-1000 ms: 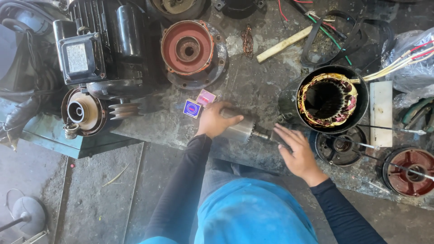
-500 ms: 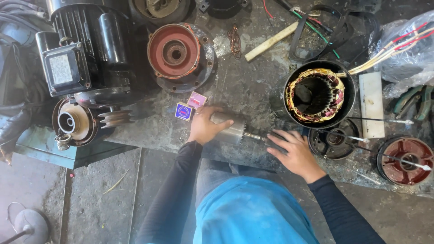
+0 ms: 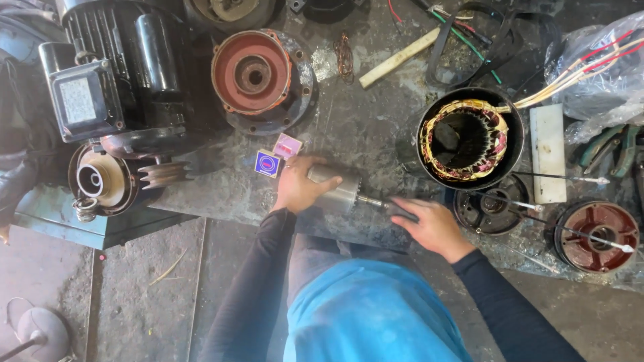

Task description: Cleaning a motor rotor by rubbing its surface and shaft with sandpaper to remove dirt or rust.

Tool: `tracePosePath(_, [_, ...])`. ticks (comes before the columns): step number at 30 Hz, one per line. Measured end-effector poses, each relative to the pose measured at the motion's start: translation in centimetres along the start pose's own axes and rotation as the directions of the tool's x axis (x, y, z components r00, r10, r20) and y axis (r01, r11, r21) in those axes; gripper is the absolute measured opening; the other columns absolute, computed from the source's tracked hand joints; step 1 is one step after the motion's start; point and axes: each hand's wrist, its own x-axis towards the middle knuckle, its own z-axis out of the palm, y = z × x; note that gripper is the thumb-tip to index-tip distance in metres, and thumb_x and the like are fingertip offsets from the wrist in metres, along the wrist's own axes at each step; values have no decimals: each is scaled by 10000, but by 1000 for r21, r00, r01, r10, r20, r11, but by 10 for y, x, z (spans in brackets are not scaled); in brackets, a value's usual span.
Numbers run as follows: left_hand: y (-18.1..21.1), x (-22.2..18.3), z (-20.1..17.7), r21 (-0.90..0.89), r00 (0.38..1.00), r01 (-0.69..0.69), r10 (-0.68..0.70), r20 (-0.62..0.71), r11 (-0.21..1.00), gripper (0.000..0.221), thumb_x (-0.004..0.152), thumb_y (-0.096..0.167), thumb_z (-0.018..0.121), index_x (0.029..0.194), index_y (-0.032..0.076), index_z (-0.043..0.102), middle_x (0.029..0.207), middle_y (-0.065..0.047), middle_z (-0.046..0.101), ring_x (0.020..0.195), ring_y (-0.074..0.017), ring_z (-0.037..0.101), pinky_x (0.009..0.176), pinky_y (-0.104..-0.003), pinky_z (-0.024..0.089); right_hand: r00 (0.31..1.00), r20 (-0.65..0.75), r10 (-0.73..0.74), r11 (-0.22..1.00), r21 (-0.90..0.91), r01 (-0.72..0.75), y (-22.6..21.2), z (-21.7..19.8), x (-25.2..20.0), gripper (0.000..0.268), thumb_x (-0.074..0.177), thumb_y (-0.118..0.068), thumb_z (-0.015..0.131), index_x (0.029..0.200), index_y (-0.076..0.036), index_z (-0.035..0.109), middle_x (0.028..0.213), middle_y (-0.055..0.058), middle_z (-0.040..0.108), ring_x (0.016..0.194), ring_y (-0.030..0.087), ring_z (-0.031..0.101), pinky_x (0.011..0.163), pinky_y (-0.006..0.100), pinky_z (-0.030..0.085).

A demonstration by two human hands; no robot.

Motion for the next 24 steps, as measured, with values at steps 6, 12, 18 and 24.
tracePosePath(6, [9,8,-5,-35,1000,-13,13,6,999,625,677,569,934,1144,175,802,1145,-62,791,1244,-285,652,1065,-402,558,988,115,101,994,21,-104,10,9,-24,485,932,-489,739,1301,-179,790,1179,110,823,1056,363,776,882,505,633])
tracePosePath(12, [2,14,12,13,1000,18,-17,-22,1000,591,734,669,871,1115,220,811,1111,3,795,1204,-207,669,1051,-355,566,979,144,146,989,-5,-146,2,15,-24,503,972,-507,694,1352,-185,764,1233,104,806,1095,342,770,889,488,641])
tracePosePath(18, [-2,39,22,99,996,89,-91,15,991,475,811,644,791,1106,272,803,1090,52,791,1194,-197,664,1043,-375,572,967,184,174,984,-7,-176,-12,9,-17,512,1066,-443,594,1425,-90,688,1285,182,760,1056,394,776,835,507,657])
tracePosePath(24, [2,41,22,113,995,91,-94,26,989,452,826,617,779,1097,257,815,1121,31,798,1222,-225,661,1065,-395,560,951,277,138,982,-166,-94,17,12,-42,507,1080,-398,537,1490,-102,565,1273,181,753,912,391,809,715,551,675])
